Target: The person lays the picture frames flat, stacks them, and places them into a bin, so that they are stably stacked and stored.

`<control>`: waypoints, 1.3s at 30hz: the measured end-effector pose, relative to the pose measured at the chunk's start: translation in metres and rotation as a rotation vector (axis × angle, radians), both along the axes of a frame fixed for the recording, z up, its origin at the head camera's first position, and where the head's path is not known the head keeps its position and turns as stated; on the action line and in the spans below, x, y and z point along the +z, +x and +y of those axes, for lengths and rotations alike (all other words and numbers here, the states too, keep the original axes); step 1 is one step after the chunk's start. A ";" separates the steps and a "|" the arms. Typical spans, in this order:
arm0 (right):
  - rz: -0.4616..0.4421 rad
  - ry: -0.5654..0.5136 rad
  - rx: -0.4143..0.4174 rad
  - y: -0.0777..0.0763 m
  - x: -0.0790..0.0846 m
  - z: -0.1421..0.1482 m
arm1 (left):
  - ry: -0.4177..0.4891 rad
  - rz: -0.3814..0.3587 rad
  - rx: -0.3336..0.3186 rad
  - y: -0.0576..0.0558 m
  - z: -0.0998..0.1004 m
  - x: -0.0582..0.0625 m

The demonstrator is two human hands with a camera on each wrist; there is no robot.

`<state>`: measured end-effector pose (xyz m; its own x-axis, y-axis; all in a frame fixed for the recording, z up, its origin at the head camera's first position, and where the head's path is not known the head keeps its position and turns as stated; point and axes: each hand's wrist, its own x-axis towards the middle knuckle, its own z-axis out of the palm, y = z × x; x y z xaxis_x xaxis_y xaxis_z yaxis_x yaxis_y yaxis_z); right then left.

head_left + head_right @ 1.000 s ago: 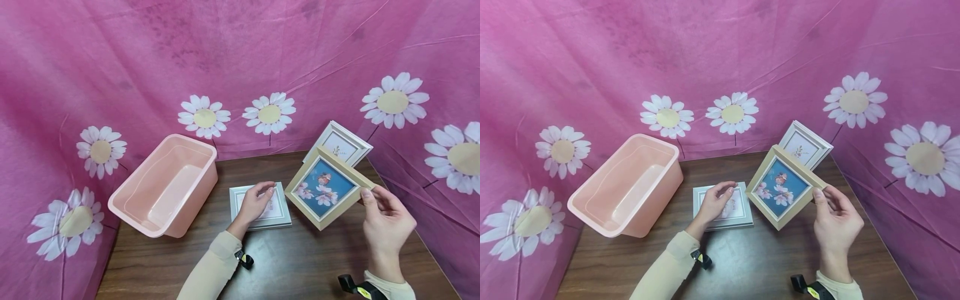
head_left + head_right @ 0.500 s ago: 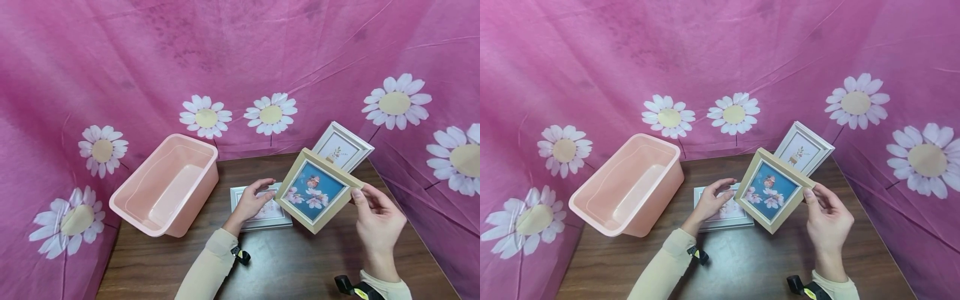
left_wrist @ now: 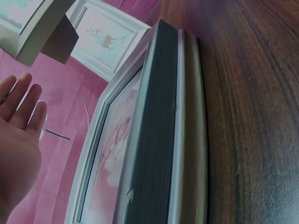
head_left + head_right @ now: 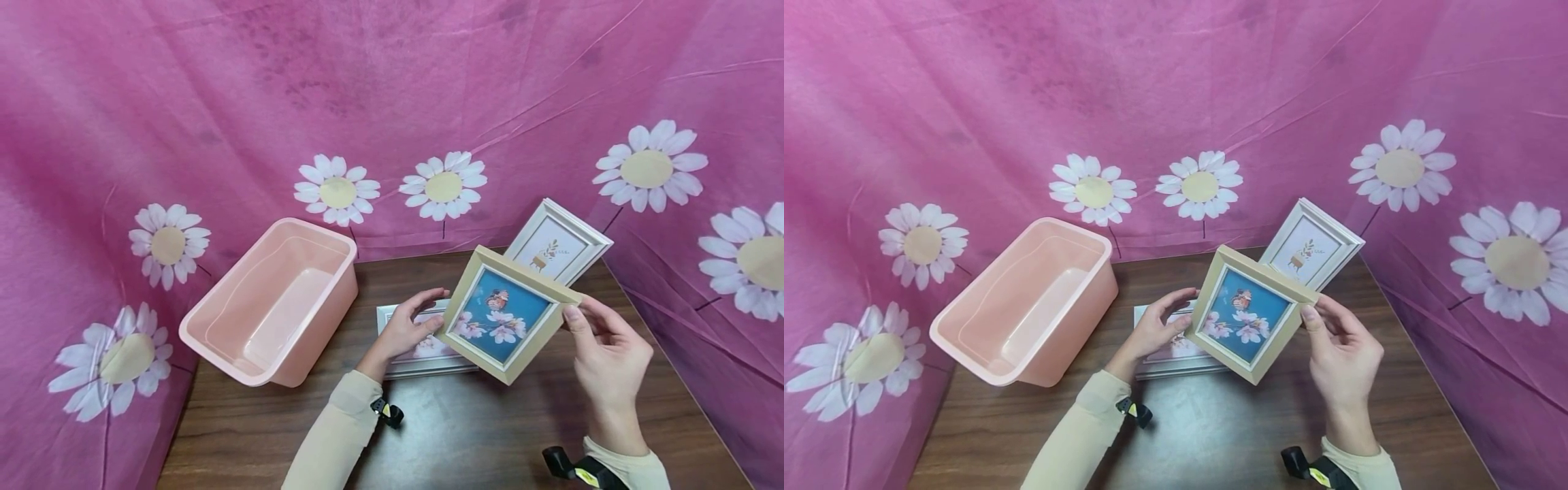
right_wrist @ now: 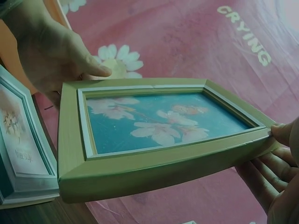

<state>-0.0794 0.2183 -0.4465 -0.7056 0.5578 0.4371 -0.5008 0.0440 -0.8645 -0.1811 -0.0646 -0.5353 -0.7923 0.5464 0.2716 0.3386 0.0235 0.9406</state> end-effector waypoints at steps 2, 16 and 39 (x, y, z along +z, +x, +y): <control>-0.005 0.010 0.006 0.000 0.000 -0.001 | -0.006 0.006 -0.014 -0.001 -0.002 0.000; -0.080 0.140 -0.004 -0.003 0.001 -0.007 | -0.017 -0.071 -0.148 0.000 -0.014 0.000; -0.046 0.086 0.059 -0.003 -0.001 -0.009 | -0.001 -0.051 -0.137 0.006 -0.019 -0.005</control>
